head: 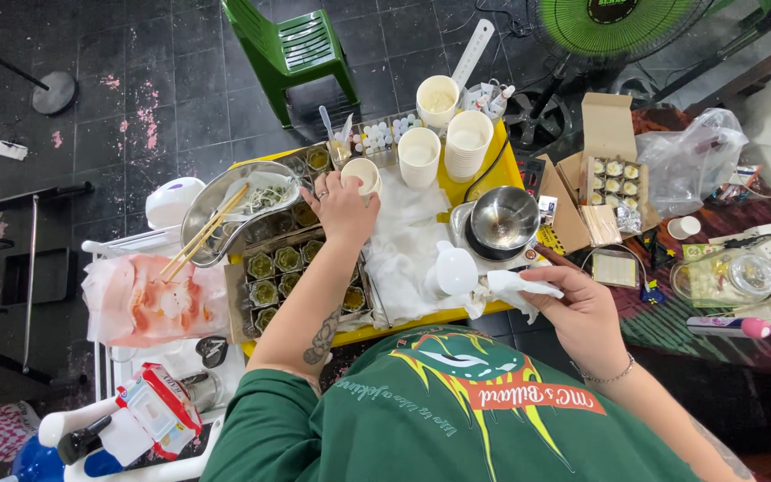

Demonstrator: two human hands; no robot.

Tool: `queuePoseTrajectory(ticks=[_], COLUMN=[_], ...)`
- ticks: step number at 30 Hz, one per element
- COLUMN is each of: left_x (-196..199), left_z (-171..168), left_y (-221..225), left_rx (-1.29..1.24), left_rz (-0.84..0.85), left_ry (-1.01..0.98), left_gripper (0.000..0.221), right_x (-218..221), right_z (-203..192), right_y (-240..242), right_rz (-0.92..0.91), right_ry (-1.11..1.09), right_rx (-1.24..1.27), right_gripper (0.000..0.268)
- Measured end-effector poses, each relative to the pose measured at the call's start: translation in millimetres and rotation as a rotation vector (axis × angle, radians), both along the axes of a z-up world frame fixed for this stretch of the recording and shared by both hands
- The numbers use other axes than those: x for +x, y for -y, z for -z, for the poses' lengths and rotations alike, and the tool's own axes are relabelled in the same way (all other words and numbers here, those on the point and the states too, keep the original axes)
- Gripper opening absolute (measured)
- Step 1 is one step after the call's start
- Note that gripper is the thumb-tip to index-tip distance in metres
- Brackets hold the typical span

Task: Cleaning the interior and exterior of paper cups using a tissue.

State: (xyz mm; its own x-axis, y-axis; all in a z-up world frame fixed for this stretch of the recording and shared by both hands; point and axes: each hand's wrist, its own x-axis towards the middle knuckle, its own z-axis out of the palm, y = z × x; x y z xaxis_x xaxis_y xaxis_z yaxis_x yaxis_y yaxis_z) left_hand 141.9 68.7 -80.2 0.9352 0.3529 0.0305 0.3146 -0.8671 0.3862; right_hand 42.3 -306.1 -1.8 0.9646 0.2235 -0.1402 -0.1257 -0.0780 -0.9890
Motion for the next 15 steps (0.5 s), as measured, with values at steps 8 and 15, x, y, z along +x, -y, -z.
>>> queuePoseTrajectory(ticks=[8, 15], left_x=[10, 48], left_z=[-27, -10], left_y=[23, 44], left_rx=[0.093, 0.270], left_rz=[0.227, 0.564], left_ry=[0.354, 0.381], left_gripper=[0.057, 0.031], right_x=[-2, -7], right_z=[-10, -11], right_y=[-6, -9], right_rz=[-0.007, -0.035], right_ry=[-0.055, -0.086], right_rx=[0.015, 0.059], right_gripper=[0.023, 0.025])
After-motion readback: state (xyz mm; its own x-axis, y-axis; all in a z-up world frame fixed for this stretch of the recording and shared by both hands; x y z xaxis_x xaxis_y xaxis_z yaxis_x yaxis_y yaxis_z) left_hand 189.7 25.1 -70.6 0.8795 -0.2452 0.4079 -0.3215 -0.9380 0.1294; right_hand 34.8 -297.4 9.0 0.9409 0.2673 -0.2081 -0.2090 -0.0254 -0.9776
